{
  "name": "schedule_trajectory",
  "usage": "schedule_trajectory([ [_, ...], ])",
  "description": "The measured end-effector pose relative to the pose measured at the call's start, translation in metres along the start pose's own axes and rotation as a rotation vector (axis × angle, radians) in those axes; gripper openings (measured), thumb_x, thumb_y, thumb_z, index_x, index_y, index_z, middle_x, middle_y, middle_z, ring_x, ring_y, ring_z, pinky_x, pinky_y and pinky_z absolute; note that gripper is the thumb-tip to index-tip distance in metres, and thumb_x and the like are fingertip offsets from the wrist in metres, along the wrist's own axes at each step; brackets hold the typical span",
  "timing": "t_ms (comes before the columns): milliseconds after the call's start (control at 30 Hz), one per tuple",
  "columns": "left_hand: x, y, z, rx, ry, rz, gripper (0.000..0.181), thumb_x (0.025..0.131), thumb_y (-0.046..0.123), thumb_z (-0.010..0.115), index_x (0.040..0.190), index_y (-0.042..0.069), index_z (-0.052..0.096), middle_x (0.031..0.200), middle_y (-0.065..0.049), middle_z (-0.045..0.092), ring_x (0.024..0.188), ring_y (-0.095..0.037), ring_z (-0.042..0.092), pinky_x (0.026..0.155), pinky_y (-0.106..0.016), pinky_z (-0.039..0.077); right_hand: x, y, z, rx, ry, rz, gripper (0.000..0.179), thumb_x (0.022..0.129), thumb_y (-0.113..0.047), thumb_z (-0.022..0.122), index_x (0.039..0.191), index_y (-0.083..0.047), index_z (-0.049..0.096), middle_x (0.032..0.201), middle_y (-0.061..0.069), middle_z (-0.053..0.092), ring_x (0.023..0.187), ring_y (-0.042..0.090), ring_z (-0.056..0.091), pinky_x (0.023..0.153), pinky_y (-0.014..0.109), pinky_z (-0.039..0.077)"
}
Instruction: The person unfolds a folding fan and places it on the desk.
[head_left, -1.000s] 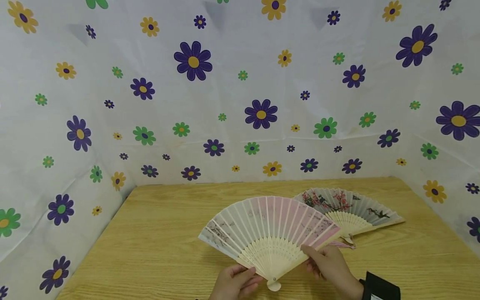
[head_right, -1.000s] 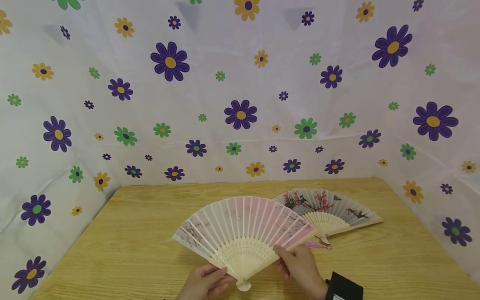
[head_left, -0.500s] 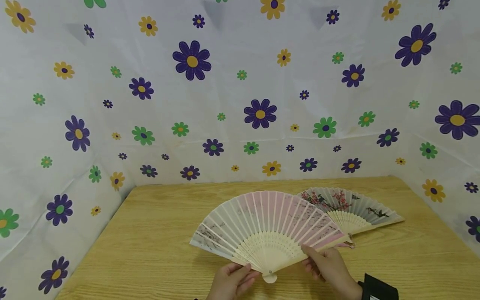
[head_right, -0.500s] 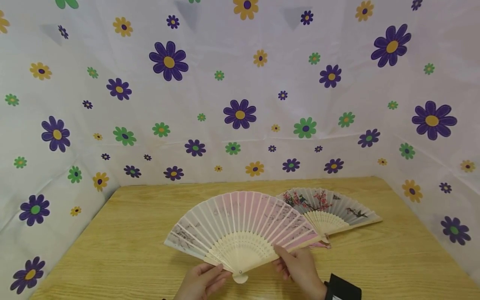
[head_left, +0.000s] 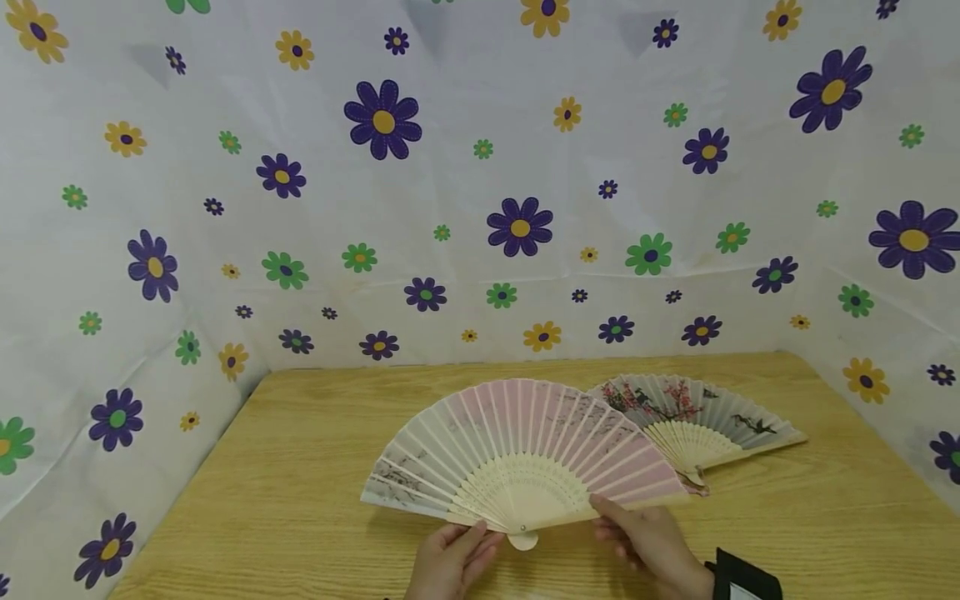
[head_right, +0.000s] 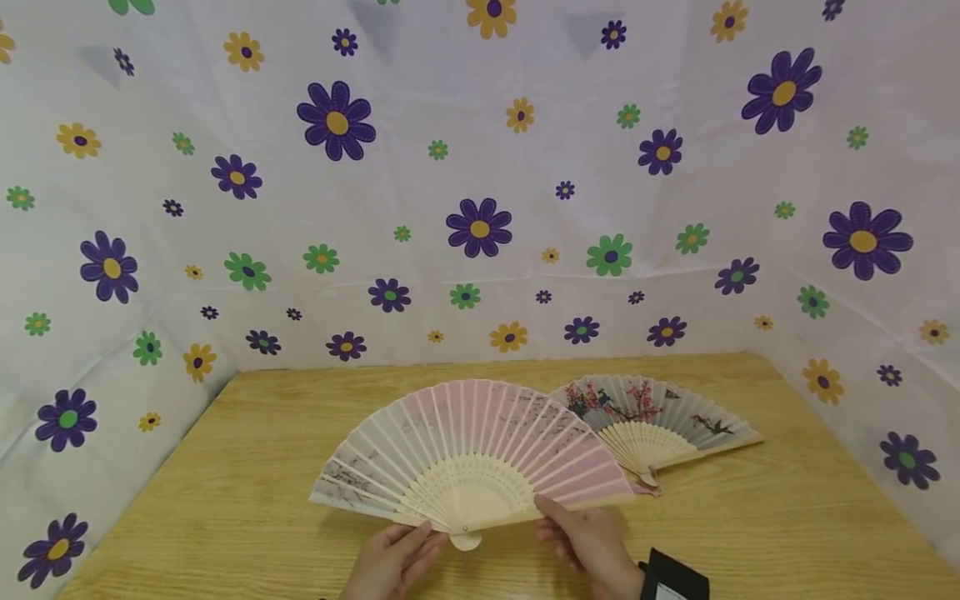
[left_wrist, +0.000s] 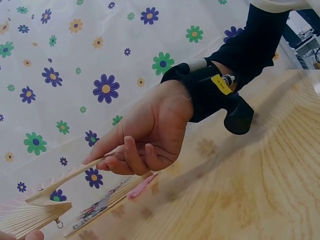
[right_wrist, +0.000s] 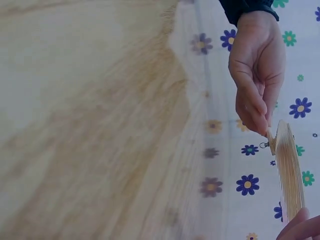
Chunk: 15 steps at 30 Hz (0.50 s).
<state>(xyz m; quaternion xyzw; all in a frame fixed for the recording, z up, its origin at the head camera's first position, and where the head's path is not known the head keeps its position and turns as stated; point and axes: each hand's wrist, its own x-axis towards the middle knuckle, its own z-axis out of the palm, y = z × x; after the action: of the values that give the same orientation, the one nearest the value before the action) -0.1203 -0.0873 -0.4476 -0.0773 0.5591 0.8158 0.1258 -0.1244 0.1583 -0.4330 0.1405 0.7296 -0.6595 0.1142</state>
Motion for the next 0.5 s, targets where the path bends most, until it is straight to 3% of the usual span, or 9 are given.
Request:
schedule_trajectory([
  [133, 0.002, 0.003, -0.003, -0.038, 0.021, -0.001, 0.014, 0.100, -0.004, 0.050, 0.103, -0.016, 0.056, 0.075, -0.001, 0.073, 0.075, -0.008, 0.069, 0.067, -0.013, 0.059, 0.002, -0.002, 0.004, 0.064, -0.009, 0.018, 0.037, 0.089, -0.040, 0.068, 0.081, -0.005, 0.076, 0.060, -0.011, 0.068, 0.047, 0.000, 0.044, 0.041, 0.014, 0.033],
  [267, 0.005, 0.005, -0.005, -0.085, 0.046, 0.002, 0.014, 0.100, -0.004, 0.048, 0.093, -0.009, 0.059, 0.073, -0.001, 0.072, 0.074, -0.008, 0.069, 0.068, -0.012, 0.059, 0.003, -0.002, 0.013, 0.168, 0.013, 0.066, 0.029, 0.089, -0.035, 0.069, 0.086, -0.007, 0.075, 0.061, -0.010, 0.069, 0.049, 0.000, 0.045, 0.042, 0.014, 0.032],
  [367, 0.008, 0.007, -0.008, -0.106, 0.056, -0.003, 0.017, 0.100, -0.005, 0.047, 0.090, -0.007, 0.060, 0.073, -0.001, 0.072, 0.073, -0.008, 0.070, 0.068, -0.012, 0.059, 0.006, -0.003, 0.020, 0.203, 0.022, 0.091, 0.027, 0.090, -0.032, 0.069, 0.086, -0.006, 0.075, 0.061, -0.010, 0.069, 0.050, 0.000, 0.045, 0.042, 0.013, 0.032],
  [500, 0.015, 0.014, -0.016, -0.108, 0.075, -0.014, 0.016, 0.102, -0.004, 0.045, 0.093, -0.008, 0.058, 0.074, -0.002, 0.072, 0.074, -0.007, 0.070, 0.067, -0.011, 0.059, 0.015, -0.010, 0.030, 0.236, -0.046, 0.104, 0.027, 0.094, -0.030, 0.063, 0.084, -0.007, 0.073, 0.061, -0.012, 0.068, 0.050, -0.003, 0.046, 0.042, 0.010, 0.035],
])
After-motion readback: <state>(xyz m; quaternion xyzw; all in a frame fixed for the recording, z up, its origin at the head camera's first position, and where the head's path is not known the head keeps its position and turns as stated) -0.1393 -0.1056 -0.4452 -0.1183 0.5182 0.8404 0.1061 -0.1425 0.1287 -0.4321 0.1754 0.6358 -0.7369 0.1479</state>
